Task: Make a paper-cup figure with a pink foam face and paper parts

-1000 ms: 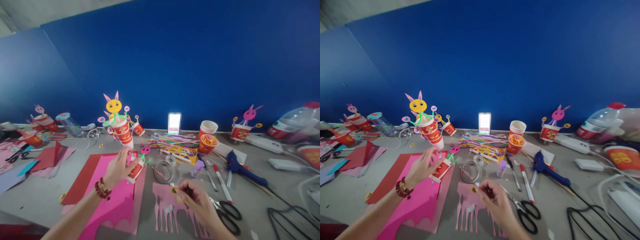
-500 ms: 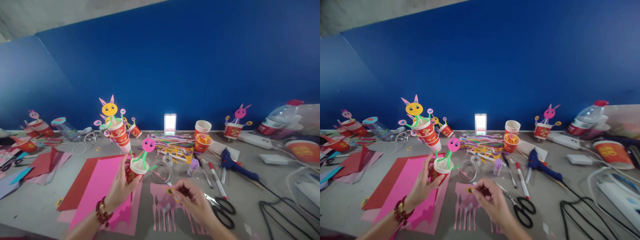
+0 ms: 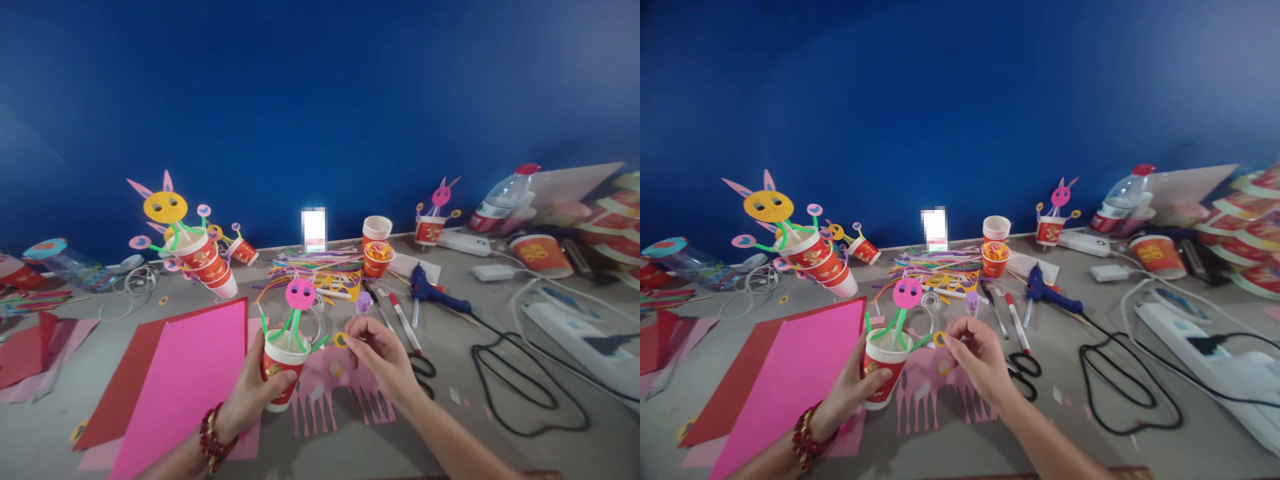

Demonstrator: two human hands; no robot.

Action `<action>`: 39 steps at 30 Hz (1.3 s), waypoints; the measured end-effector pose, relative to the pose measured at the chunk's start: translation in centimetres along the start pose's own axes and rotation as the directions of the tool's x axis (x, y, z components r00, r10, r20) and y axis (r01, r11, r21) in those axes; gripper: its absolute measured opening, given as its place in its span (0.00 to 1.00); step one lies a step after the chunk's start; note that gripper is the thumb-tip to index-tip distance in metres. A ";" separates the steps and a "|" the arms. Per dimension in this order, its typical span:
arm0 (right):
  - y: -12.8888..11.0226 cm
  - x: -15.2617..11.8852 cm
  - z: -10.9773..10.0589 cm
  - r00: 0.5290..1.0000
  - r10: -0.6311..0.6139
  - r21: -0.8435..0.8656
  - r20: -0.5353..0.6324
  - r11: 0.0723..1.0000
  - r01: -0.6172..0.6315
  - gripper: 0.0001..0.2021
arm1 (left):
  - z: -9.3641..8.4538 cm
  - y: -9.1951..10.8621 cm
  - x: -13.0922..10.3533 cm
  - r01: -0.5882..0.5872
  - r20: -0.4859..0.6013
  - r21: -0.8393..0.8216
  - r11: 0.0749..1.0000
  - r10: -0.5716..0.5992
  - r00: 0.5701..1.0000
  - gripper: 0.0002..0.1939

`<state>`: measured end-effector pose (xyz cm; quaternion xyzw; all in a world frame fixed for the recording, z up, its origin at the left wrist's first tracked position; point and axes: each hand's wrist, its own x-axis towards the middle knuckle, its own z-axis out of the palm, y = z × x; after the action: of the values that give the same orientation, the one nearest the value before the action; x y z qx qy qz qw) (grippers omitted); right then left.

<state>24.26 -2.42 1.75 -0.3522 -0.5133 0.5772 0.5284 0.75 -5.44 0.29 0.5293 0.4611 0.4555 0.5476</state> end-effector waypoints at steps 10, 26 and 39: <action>0.5 0.0 0.3 0.996 0.077 -0.018 0.050 0.997 -0.076 0.13 | 0.5 0.5 -0.1 0.069 0.037 -0.012 0.998 -0.069 0.997 0.32; 1.8 0.1 0.1 0.989 0.141 0.002 0.044 0.990 -0.141 0.14 | 0.3 0.1 -0.3 0.072 0.043 -0.054 0.996 -0.070 0.997 0.31; 1.5 -0.1 0.3 0.993 0.122 -0.099 0.004 0.988 -0.121 0.14 | 0.5 0.2 -0.2 0.083 0.063 -0.086 0.993 -0.077 0.995 0.31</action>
<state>23.61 -2.43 0.39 -0.4056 -0.5212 0.5840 0.4719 1.23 -5.74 0.47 0.4988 0.4449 0.4373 0.6017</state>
